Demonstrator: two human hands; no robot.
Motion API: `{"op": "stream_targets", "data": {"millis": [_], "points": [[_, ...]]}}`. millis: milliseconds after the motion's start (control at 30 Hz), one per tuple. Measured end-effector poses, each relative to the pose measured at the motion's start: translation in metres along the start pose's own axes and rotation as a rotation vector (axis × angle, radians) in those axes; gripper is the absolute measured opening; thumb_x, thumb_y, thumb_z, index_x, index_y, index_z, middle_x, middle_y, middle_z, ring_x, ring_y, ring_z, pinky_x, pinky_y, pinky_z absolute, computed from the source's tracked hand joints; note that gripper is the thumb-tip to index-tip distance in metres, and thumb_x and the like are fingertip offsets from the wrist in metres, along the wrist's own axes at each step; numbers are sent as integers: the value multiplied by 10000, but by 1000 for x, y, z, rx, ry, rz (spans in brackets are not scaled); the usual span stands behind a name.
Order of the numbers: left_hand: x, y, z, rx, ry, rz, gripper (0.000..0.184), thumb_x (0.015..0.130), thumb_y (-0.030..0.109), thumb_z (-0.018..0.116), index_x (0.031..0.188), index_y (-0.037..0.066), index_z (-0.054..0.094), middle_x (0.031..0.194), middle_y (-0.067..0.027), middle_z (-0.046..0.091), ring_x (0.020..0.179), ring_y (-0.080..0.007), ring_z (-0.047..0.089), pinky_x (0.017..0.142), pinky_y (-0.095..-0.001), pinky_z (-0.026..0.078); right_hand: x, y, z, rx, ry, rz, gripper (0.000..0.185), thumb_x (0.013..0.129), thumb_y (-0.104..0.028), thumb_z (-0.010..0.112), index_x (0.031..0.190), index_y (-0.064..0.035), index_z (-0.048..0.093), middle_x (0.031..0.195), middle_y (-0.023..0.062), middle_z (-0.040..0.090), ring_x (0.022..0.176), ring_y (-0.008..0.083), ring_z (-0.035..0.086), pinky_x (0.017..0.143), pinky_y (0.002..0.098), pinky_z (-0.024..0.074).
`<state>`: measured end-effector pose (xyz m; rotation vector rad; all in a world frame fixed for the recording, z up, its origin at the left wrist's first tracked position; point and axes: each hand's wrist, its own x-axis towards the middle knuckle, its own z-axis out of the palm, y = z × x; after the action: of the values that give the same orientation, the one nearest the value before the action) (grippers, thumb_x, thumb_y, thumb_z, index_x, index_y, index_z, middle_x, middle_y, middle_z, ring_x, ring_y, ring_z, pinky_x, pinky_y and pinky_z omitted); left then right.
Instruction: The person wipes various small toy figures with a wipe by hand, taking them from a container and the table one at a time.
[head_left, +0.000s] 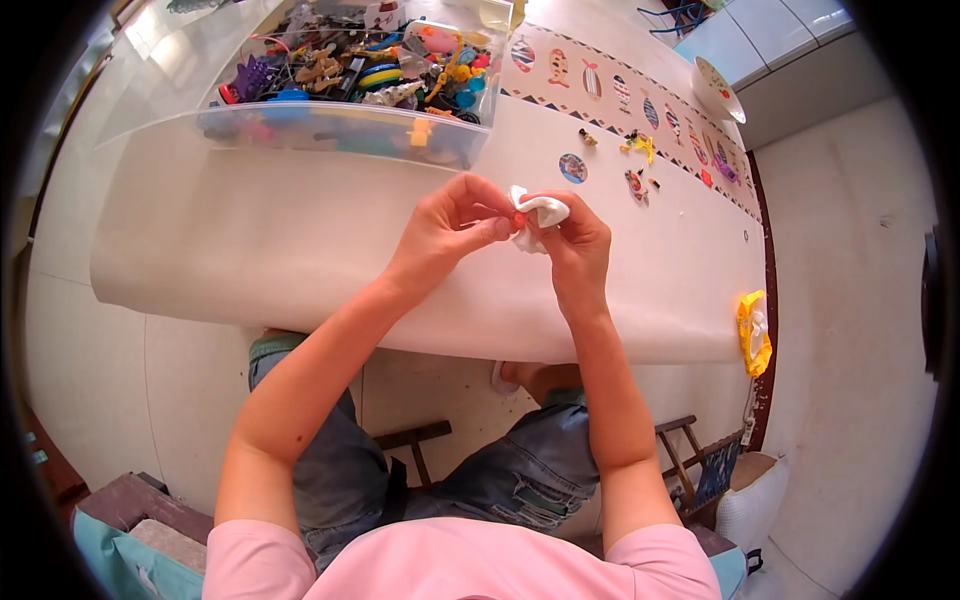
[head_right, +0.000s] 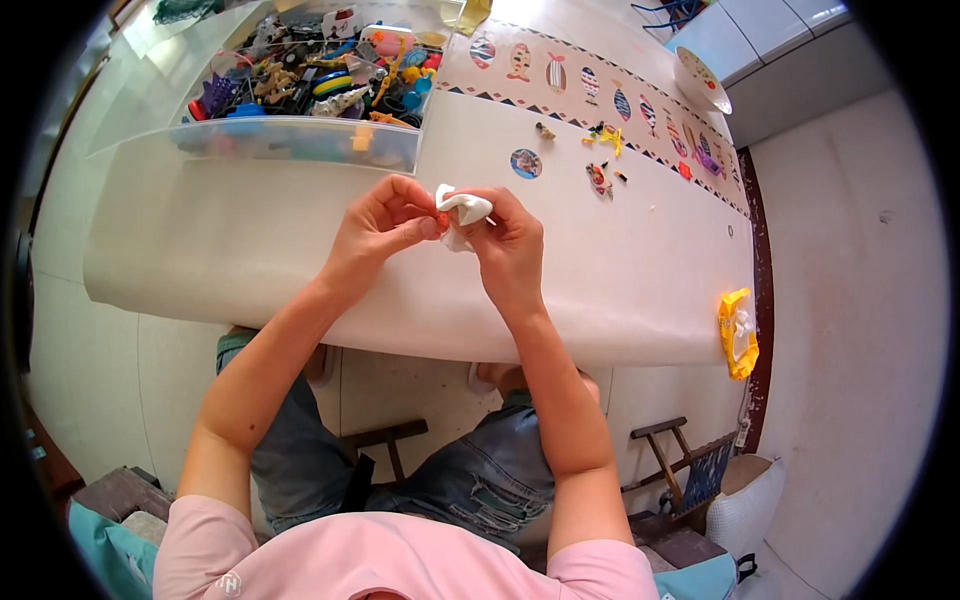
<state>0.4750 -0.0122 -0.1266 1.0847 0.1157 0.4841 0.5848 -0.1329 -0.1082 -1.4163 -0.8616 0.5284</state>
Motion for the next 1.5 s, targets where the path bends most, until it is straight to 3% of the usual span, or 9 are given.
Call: {"op": "stream_targets", "data": {"millis": [300,533,633,1033,1133,1233,1333,1433,1500], "points": [[-1,-4,-4,58,-30,-105,114,828,139,632,866,44,581,818,-30,610,726,-90,574,686,-237,482,-1,-5,2,-47,-49,-32,105,844,-16,556,940,-36,594,869,23,593,770,80,549,679,217,472],[1,3,-4,34,28,-113,155,810,145,653,885,31,581,803,-30,609,753,-95,591,694,-243,494,0,-2,-5,368,-63,252,92,834,-40,594,925,-53,602,826,31,604,738,81,555,653,220,453],[1,3,-5,34,-2,-107,168,809,156,657,894,34,579,813,-29,608,761,-94,589,696,-243,492,3,-3,7,394,79,169,98,822,-35,607,920,-30,599,787,13,603,717,68,555,651,222,453],[1,-1,-3,57,8,-76,158,849,189,604,935,62,567,876,-15,614,811,-86,571,746,-249,468,-3,2,11,-225,110,20,109,781,-59,664,880,-58,619,728,1,595,672,73,558,555,212,451],[0,2,-3,75,17,-76,158,856,203,592,922,61,566,875,-19,614,802,-85,569,746,-250,466,-2,6,11,-331,85,-170,107,796,-80,657,882,-32,616,735,9,591,645,72,536,546,206,441],[1,1,-4,77,33,-69,160,851,201,596,904,54,565,859,-28,612,782,-85,564,725,-249,467,-4,-5,7,-402,112,1,108,823,-103,625,894,-23,615,794,20,572,672,85,524,572,216,434],[1,1,-4,81,19,-100,155,845,189,602,896,48,564,838,-33,605,744,-83,551,687,-244,464,1,-4,-1,-132,188,-11,119,844,-122,592,906,-23,616,853,29,546,717,102,523,614,231,431],[1,-1,-6,108,-30,-137,139,846,180,589,913,64,554,835,-21,599,701,-67,523,667,-225,437,-1,-6,12,-56,33,-115,123,851,-125,579,923,-33,615,868,19,524,743,109,522,652,234,427],[0,-3,-8,65,-52,-142,141,842,174,598,917,63,553,828,-18,595,685,-60,507,639,-212,421,1,-2,8,-247,-61,-189,143,838,-121,600,938,-19,600,850,9,531,731,104,522,632,218,431]]}}
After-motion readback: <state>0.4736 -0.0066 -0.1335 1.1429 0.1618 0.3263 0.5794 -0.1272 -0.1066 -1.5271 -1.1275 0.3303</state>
